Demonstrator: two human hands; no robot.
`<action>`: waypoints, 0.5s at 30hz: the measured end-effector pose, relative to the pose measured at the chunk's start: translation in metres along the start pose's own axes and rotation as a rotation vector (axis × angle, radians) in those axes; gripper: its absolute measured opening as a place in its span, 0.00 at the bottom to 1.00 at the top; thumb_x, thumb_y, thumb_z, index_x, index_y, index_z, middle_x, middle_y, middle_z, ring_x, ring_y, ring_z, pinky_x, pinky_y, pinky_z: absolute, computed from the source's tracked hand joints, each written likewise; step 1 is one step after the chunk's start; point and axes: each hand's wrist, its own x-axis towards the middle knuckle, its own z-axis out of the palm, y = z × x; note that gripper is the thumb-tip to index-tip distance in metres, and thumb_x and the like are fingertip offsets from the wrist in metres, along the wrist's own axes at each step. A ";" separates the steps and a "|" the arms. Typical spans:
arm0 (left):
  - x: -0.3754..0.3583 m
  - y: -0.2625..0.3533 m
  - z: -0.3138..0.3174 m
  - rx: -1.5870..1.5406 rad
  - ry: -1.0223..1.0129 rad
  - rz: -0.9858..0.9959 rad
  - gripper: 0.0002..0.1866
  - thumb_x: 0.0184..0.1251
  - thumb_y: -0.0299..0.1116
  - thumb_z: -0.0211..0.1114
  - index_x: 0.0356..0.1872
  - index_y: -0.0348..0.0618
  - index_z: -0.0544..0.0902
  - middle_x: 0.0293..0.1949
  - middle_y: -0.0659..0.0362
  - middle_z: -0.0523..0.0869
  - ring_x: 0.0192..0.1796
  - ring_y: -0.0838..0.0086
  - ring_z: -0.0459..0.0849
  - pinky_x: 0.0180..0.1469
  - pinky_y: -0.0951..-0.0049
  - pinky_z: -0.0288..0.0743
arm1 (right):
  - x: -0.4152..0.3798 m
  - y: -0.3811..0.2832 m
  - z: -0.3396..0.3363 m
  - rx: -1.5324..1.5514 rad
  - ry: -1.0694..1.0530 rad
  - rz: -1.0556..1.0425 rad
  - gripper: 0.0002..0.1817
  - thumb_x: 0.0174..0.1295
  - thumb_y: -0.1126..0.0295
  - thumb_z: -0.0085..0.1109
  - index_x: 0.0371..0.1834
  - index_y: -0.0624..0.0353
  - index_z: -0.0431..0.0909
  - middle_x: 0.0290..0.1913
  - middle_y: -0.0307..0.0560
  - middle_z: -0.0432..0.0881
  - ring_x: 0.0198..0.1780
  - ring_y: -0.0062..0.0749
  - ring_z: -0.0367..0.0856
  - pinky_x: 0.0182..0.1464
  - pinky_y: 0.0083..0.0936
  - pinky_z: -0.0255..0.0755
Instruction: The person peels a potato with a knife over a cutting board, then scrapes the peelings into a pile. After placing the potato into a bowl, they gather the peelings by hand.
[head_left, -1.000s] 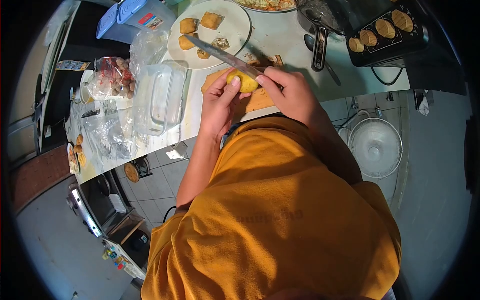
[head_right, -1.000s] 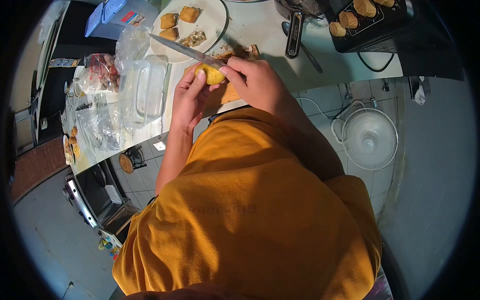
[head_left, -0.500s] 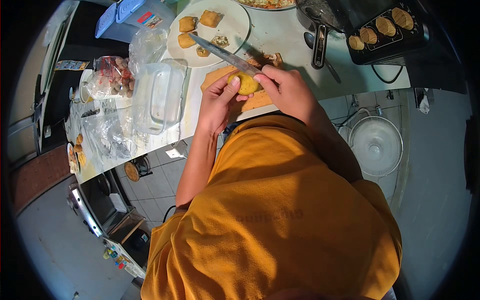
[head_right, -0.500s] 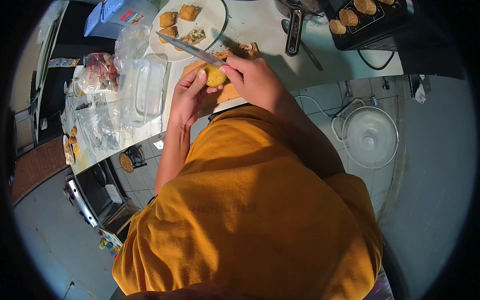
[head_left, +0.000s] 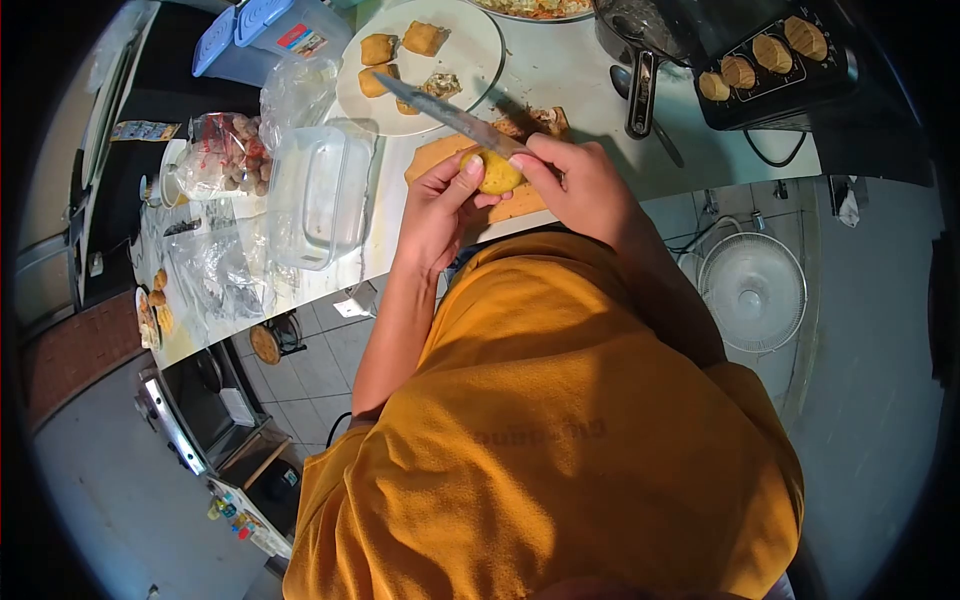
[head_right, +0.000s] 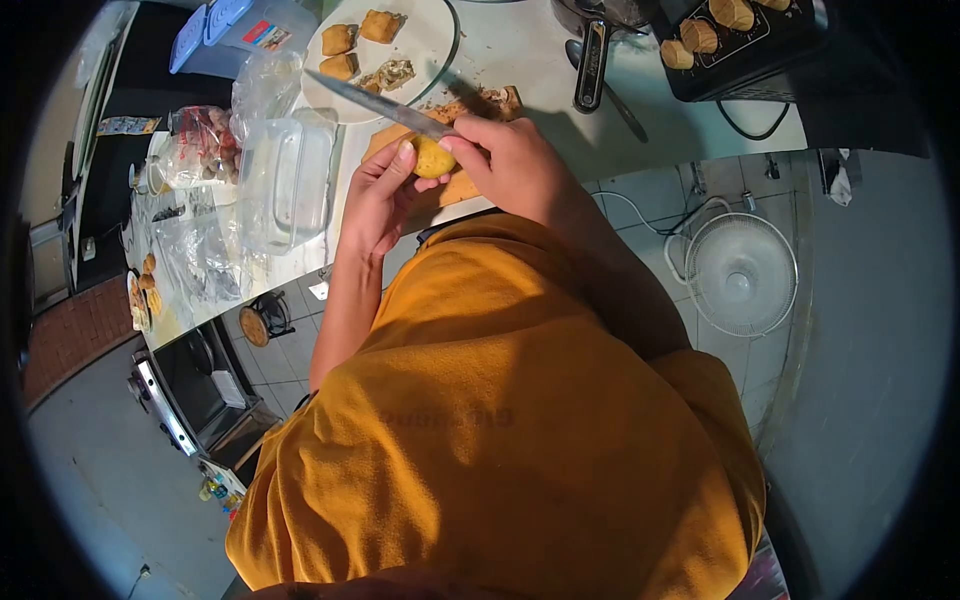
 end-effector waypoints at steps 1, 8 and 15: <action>-0.001 0.000 0.000 0.019 0.008 -0.012 0.18 0.72 0.34 0.60 0.55 0.31 0.78 0.46 0.53 0.85 0.42 0.67 0.86 0.44 0.75 0.82 | 0.000 0.001 0.002 0.002 -0.002 0.002 0.11 0.67 0.66 0.57 0.34 0.64 0.73 0.20 0.58 0.69 0.20 0.43 0.59 0.25 0.30 0.63; -0.004 -0.002 0.012 -0.006 0.045 0.117 0.22 0.70 0.29 0.61 0.62 0.32 0.72 0.51 0.52 0.82 0.50 0.67 0.83 0.51 0.71 0.82 | 0.002 0.001 0.009 0.093 0.183 0.151 0.11 0.69 0.64 0.54 0.37 0.63 0.75 0.23 0.56 0.74 0.23 0.40 0.69 0.29 0.30 0.67; 0.000 -0.002 0.021 -0.166 -0.003 0.121 0.25 0.68 0.21 0.59 0.67 0.36 0.67 0.57 0.50 0.78 0.56 0.65 0.80 0.58 0.68 0.79 | -0.001 -0.010 0.007 0.106 0.139 0.147 0.13 0.68 0.63 0.54 0.34 0.63 0.73 0.23 0.58 0.76 0.22 0.46 0.73 0.29 0.32 0.69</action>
